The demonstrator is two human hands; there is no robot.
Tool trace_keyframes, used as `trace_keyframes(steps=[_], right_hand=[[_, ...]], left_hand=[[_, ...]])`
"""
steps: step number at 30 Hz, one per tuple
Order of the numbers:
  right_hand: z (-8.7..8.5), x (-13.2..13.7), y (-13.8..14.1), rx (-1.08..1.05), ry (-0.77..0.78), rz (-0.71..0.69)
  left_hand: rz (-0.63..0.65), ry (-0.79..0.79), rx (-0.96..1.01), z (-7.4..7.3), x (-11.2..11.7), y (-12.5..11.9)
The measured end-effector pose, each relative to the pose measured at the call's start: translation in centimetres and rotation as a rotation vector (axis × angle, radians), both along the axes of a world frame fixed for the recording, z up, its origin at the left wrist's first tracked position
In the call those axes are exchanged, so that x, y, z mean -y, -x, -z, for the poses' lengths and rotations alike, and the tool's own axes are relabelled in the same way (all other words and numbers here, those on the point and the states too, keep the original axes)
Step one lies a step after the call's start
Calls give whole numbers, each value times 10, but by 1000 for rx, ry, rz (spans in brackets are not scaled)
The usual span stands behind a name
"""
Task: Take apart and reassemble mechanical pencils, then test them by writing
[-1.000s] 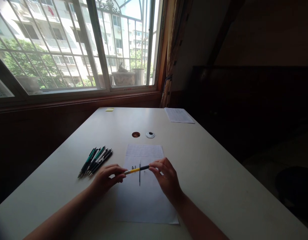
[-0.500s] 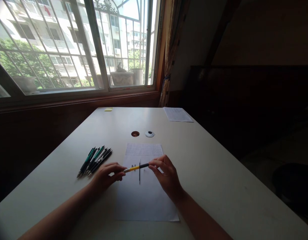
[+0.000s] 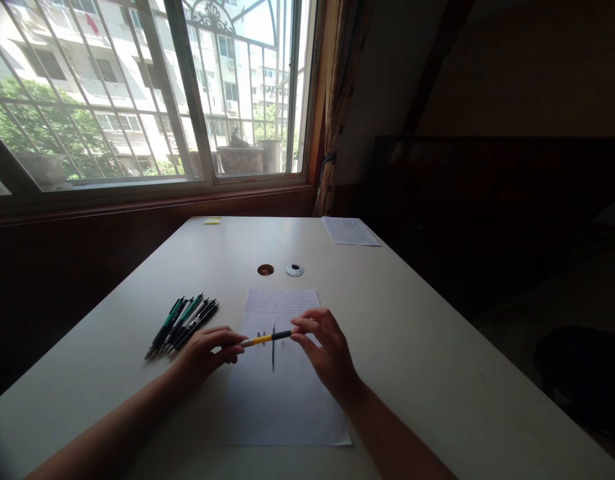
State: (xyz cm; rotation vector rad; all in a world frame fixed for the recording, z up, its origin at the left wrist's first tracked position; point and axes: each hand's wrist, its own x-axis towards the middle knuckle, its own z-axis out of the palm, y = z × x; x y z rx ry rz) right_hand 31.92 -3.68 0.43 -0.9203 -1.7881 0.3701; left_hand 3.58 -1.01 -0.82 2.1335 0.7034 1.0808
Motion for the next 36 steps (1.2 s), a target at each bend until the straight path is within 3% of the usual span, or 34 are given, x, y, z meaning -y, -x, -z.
trace_keyframes(steps=[15,28,36], right_hand=[[1,-4,-2,-1,-9,-16],[3,-10,-6,7,17,81],[-1,-9,-6,54,66,-119]], left_hand=[[-10,-13,-45,5,-3,3],[-32,-17,-42,1,-5,5],[-50,-16,-56,3,-5,7]])
